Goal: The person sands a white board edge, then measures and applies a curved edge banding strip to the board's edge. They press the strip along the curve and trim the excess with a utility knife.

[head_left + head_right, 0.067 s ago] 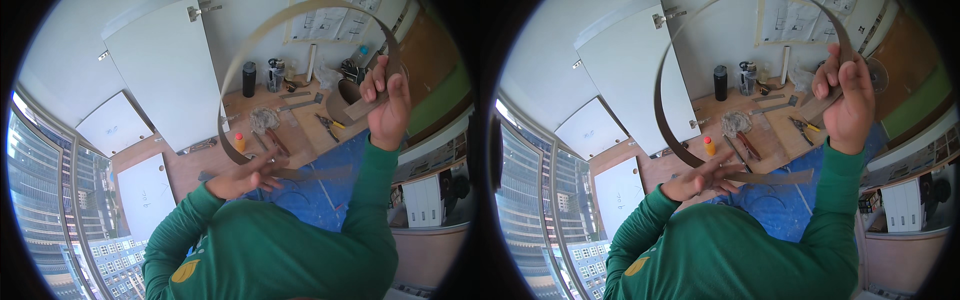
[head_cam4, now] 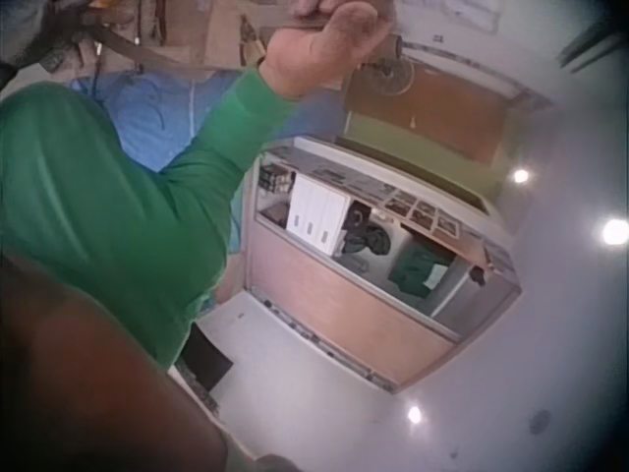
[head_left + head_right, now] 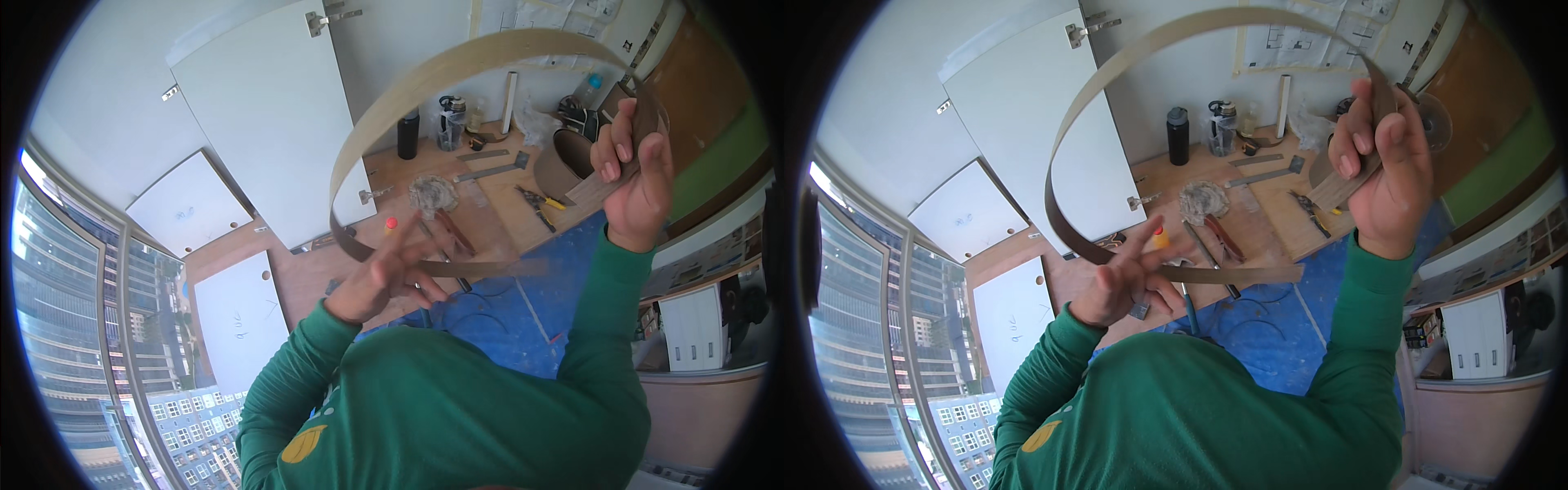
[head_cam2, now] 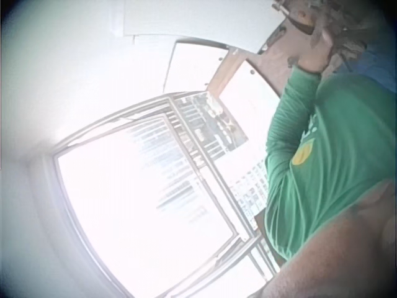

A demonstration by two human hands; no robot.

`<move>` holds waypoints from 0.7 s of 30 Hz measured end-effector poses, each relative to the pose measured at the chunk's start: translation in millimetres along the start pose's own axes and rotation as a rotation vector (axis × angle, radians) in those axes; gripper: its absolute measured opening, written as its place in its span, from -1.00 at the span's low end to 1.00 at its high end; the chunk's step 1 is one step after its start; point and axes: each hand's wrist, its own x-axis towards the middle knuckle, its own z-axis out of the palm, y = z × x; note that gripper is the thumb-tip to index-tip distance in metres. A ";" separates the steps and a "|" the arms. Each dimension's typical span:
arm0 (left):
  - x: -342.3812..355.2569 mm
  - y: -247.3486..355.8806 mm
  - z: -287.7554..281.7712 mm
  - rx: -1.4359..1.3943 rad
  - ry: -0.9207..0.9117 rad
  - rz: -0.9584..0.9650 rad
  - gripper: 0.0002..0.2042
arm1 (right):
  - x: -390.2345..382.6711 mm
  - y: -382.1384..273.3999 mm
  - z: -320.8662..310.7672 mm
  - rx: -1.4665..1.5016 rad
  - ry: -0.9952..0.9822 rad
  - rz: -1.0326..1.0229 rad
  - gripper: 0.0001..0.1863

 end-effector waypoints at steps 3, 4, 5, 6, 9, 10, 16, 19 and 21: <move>-22.0 18.6 -17.4 0.047 0.301 0.216 0.28 | -15.0 4.6 -15.4 -0.102 -0.066 0.058 -0.39; -25.4 19.8 -28.9 0.010 0.368 0.335 0.28 | -17.3 9.5 -21.9 -0.145 -0.072 0.084 -0.40; -35.6 23.8 -31.6 -0.031 0.443 0.398 0.22 | -22.5 14.5 -27.6 -0.177 -0.074 0.122 -0.41; -46.4 28.8 -32.5 -0.073 0.519 0.460 0.16 | -25.7 19.7 -33.9 -0.260 -0.088 0.165 -0.39; -77.1 41.5 -40.9 -0.374 0.737 0.587 -0.20 | -37.2 44.5 -66.0 -0.370 -0.152 0.373 -0.42; -91.9 41.3 -49.2 -0.420 0.830 0.635 -0.33 | -40.9 55.7 -76.2 -0.362 -0.213 0.472 -0.44; -218.3 32.3 -115.6 -0.400 1.444 0.872 -0.49 | -72.7 150.6 -111.1 -0.490 -0.595 0.893 -0.54; -260.9 40.7 -132.8 -0.335 1.465 0.942 -0.59 | -119.7 193.0 -133.4 -0.471 -0.630 1.049 -0.56; -252.3 61.3 -122.8 -0.301 1.612 0.971 -0.62 | -163.3 217.1 -158.2 -0.397 -0.545 1.182 -0.56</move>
